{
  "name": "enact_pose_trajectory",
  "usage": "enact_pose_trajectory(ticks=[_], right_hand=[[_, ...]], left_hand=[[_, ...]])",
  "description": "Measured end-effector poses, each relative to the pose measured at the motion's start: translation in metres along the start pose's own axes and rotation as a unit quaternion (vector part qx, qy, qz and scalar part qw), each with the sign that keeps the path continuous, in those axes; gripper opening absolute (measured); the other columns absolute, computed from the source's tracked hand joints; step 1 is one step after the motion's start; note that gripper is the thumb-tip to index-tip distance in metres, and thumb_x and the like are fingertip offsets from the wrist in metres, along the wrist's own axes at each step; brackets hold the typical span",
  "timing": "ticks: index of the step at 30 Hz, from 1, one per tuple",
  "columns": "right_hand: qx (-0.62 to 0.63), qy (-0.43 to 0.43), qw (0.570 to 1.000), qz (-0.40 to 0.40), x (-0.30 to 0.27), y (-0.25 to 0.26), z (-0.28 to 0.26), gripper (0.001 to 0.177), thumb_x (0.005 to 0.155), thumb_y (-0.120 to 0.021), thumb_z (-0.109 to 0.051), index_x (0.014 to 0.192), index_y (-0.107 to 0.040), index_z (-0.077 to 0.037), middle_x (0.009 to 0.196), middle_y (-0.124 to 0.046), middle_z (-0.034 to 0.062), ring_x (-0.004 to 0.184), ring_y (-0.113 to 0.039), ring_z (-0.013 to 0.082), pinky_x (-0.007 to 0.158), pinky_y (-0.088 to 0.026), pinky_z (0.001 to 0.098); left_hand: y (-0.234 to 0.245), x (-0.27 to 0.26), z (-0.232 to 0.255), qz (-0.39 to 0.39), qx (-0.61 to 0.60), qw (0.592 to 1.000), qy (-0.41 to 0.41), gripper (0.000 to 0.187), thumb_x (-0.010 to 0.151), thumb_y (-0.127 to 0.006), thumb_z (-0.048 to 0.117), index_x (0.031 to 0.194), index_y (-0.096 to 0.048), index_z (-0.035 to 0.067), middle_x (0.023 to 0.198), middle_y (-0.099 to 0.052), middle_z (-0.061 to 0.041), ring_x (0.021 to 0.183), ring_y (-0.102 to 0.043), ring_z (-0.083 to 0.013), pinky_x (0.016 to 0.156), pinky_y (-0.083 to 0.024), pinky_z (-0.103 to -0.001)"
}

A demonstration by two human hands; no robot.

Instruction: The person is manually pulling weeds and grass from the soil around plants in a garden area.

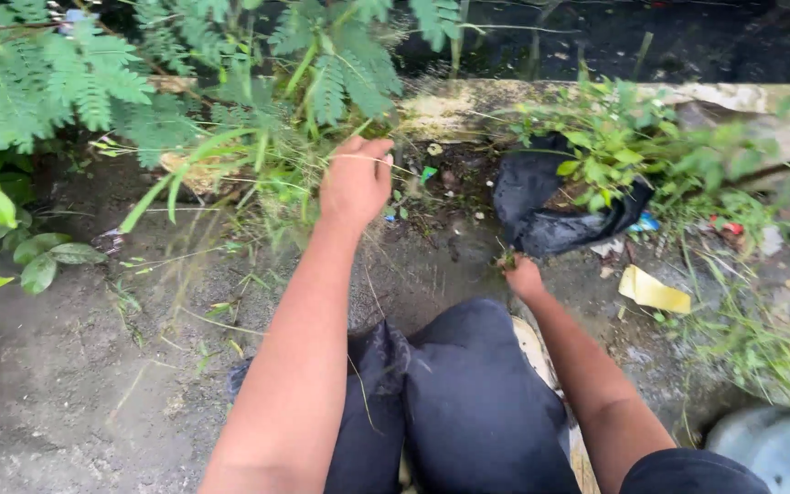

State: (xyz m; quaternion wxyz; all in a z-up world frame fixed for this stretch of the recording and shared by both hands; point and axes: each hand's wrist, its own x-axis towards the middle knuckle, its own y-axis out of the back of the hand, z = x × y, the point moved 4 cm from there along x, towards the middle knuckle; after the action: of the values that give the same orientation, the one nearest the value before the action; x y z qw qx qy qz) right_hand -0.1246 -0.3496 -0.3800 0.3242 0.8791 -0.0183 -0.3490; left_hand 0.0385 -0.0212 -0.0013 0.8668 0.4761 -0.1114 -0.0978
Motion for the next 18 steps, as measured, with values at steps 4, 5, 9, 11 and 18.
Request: enact_pose_trajectory(ticks=[4, 5, 9, 11, 18], right_hand=[[0.068, -0.054, 0.991, 0.100, -0.015, 0.060, 0.063, 0.039, 0.103, -0.063, -0.033, 0.116, -0.072, 0.003, 0.094, -0.074, 0.0242, 0.093, -0.074, 0.0395, 0.081, -0.057, 0.0541], [0.072, -0.063, 0.989, 0.110, -0.030, 0.080, 0.068, 0.039, 0.103, -0.063, -0.033, 0.116, -0.072, 0.003, 0.094, -0.074, 0.0242, 0.093, -0.074, 0.0395, 0.081, -0.057, 0.0541], [0.175, -0.058, 0.966, 0.179, -0.072, 0.151, 0.092, 0.024, 0.100, -0.067, -0.031, 0.112, -0.072, -0.011, 0.087, -0.074, 0.0143, 0.081, -0.073, 0.0268, 0.072, -0.059, 0.0426], [0.205, -0.040, 0.957, 0.199, -0.083, 0.184, 0.113, 0.020, 0.101, -0.067, -0.027, 0.118, -0.073, -0.019, 0.090, -0.073, 0.0124, 0.075, -0.072, 0.0212, 0.063, -0.062, 0.0356], [0.145, -0.037, 0.957, 0.247, -0.176, 0.282, 0.181, 0.038, 0.089, -0.079, -0.018, 0.126, -0.074, -0.026, 0.107, -0.072, 0.0166, 0.098, -0.068, 0.0301, 0.082, -0.058, 0.0424]], left_hand=[[-0.014, 0.007, 0.022, 0.026, -0.026, 0.997, -0.071, 0.023, 0.095, -0.069, 0.014, 0.117, -0.075, 0.013, 0.099, -0.068, -0.011, 0.104, -0.067, -0.0393, 0.090, -0.058, -0.052], [-0.017, 0.005, 0.036, 0.020, -0.033, 0.996, -0.081, 0.023, 0.095, -0.069, 0.014, 0.117, -0.075, 0.013, 0.099, -0.068, -0.011, 0.104, -0.067, -0.0393, 0.090, -0.058, -0.052], [-0.035, -0.003, 0.085, -0.055, -0.039, 0.994, -0.086, 0.030, 0.097, -0.065, 0.015, 0.127, -0.072, 0.016, 0.108, -0.066, -0.006, 0.111, -0.066, -0.0316, 0.090, -0.059, -0.046], [-0.046, -0.001, 0.109, -0.096, -0.042, 0.990, -0.096, 0.034, 0.100, -0.061, 0.015, 0.132, -0.069, 0.017, 0.113, -0.065, -0.006, 0.115, -0.065, -0.0319, 0.091, -0.059, -0.046], [-0.076, -0.009, 0.229, -0.112, -0.119, 0.967, -0.196, 0.038, 0.098, -0.065, 0.013, 0.137, -0.065, 0.016, 0.119, -0.063, -0.012, 0.118, -0.062, -0.0426, 0.094, -0.057, -0.056]])
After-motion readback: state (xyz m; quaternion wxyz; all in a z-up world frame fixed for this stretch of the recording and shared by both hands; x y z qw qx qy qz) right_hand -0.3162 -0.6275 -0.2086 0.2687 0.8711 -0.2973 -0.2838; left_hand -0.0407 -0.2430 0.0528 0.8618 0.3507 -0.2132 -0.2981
